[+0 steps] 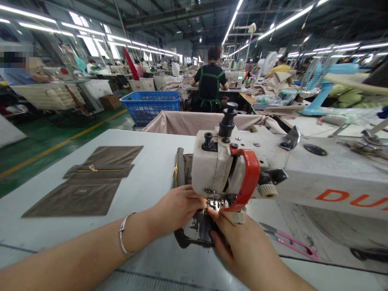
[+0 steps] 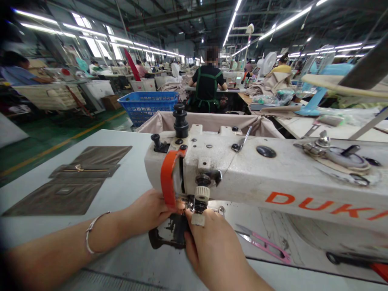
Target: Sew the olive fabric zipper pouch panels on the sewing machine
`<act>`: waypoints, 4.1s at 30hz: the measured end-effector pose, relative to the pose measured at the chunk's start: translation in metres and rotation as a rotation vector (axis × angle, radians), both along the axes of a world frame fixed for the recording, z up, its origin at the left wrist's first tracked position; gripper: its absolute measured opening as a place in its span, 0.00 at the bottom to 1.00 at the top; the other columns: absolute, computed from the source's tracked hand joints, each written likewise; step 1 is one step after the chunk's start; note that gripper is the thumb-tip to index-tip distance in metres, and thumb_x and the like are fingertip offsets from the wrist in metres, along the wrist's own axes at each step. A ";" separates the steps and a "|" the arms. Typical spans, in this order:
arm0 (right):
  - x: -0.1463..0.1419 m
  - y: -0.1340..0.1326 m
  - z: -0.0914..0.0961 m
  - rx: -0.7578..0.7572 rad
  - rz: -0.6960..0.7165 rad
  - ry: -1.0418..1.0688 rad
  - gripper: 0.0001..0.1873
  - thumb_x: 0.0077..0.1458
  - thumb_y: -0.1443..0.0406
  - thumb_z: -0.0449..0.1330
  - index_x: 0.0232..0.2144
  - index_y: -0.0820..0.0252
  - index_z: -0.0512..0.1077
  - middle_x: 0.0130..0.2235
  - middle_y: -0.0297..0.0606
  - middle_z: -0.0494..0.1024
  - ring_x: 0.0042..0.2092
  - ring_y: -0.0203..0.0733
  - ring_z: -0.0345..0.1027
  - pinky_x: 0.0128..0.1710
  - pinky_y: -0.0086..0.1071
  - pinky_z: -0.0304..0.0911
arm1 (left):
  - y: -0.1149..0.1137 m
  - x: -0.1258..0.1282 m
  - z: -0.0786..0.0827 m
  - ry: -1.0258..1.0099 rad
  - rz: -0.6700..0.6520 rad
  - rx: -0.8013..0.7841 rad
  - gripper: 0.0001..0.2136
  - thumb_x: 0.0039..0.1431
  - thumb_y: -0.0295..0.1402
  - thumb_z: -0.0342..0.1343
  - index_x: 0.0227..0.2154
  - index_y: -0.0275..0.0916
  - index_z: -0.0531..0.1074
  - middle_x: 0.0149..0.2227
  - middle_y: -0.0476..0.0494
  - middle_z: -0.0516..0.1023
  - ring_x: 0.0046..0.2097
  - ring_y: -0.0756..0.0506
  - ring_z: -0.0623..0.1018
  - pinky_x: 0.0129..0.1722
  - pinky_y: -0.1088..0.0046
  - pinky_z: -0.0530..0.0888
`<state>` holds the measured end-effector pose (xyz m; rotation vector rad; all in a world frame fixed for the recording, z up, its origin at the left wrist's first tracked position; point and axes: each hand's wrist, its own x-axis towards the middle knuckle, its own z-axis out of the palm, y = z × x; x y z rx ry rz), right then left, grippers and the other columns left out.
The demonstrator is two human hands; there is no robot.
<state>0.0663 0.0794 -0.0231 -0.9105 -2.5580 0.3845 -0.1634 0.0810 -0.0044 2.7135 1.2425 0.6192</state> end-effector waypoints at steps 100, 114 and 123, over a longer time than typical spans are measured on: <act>0.008 -0.002 0.000 -0.092 0.063 0.145 0.19 0.53 0.77 0.50 0.44 0.59 0.72 0.45 0.46 0.73 0.46 0.53 0.67 0.44 0.48 0.71 | -0.051 0.021 0.005 0.007 0.235 -0.109 0.11 0.58 0.29 0.63 0.44 0.41 0.72 0.46 0.43 0.77 0.49 0.38 0.73 0.51 0.54 0.71; 0.005 -0.002 -0.009 -0.036 0.080 0.064 0.31 0.53 0.76 0.50 0.59 0.60 0.63 0.50 0.47 0.72 0.49 0.53 0.68 0.48 0.48 0.70 | -0.043 0.022 0.005 0.091 0.099 0.033 0.08 0.67 0.32 0.54 0.47 0.38 0.72 0.46 0.43 0.78 0.49 0.43 0.75 0.53 0.62 0.71; 0.014 0.010 0.002 0.047 -0.104 0.190 0.09 0.63 0.72 0.51 0.42 0.60 0.69 0.44 0.45 0.71 0.45 0.51 0.65 0.43 0.43 0.64 | -0.027 -0.002 -0.001 -0.023 0.079 0.024 0.08 0.67 0.32 0.55 0.46 0.40 0.75 0.44 0.46 0.81 0.48 0.45 0.77 0.53 0.65 0.73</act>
